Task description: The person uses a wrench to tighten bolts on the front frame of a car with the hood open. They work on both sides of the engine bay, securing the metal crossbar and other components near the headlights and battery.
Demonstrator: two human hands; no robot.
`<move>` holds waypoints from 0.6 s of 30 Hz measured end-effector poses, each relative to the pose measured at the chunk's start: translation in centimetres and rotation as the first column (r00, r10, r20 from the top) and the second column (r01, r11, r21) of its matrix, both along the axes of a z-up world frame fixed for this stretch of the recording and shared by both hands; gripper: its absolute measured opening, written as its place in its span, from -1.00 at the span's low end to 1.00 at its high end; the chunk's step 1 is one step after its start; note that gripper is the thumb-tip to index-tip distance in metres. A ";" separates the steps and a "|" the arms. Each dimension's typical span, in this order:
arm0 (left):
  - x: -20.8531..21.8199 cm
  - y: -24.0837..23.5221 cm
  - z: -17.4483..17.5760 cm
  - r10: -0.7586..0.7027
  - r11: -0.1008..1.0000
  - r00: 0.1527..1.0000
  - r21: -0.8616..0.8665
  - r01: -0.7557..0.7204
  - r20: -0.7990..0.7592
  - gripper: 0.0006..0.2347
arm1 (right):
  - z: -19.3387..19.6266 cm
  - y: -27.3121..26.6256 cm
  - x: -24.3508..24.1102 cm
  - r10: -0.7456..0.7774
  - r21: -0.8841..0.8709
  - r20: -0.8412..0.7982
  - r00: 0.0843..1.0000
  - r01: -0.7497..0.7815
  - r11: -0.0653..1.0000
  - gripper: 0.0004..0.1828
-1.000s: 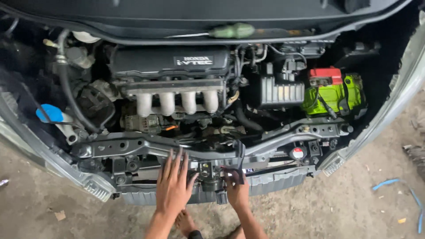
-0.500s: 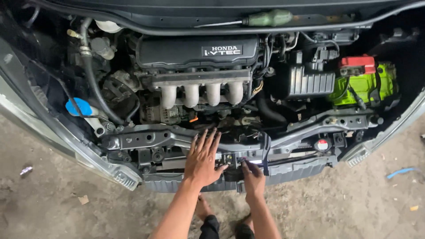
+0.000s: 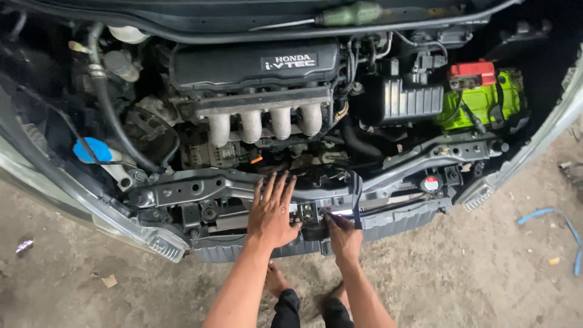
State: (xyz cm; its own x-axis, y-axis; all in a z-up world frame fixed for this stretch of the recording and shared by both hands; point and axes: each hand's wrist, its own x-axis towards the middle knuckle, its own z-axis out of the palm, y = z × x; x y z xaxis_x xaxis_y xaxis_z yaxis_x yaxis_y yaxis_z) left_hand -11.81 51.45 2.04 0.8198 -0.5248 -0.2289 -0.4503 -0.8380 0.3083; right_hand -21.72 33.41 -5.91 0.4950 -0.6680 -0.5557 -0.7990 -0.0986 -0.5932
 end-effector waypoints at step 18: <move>0.8 0.6 1.7 -0.031 0.999 0.988 -0.020 0.029 -0.152 -0.02 | 2.8 2.9 0.3 -0.033 -0.020 -0.007 0.999 0.033 0.999 -0.67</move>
State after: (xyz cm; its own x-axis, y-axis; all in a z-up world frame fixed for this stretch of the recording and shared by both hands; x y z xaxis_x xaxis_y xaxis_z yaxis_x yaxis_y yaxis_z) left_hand -11.02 52.01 3.75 0.7598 -0.5537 -0.3406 -0.4217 -0.8186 0.3900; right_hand -21.47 36.36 -3.06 0.4680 -0.6952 -0.5456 -0.8065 -0.0837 -0.5853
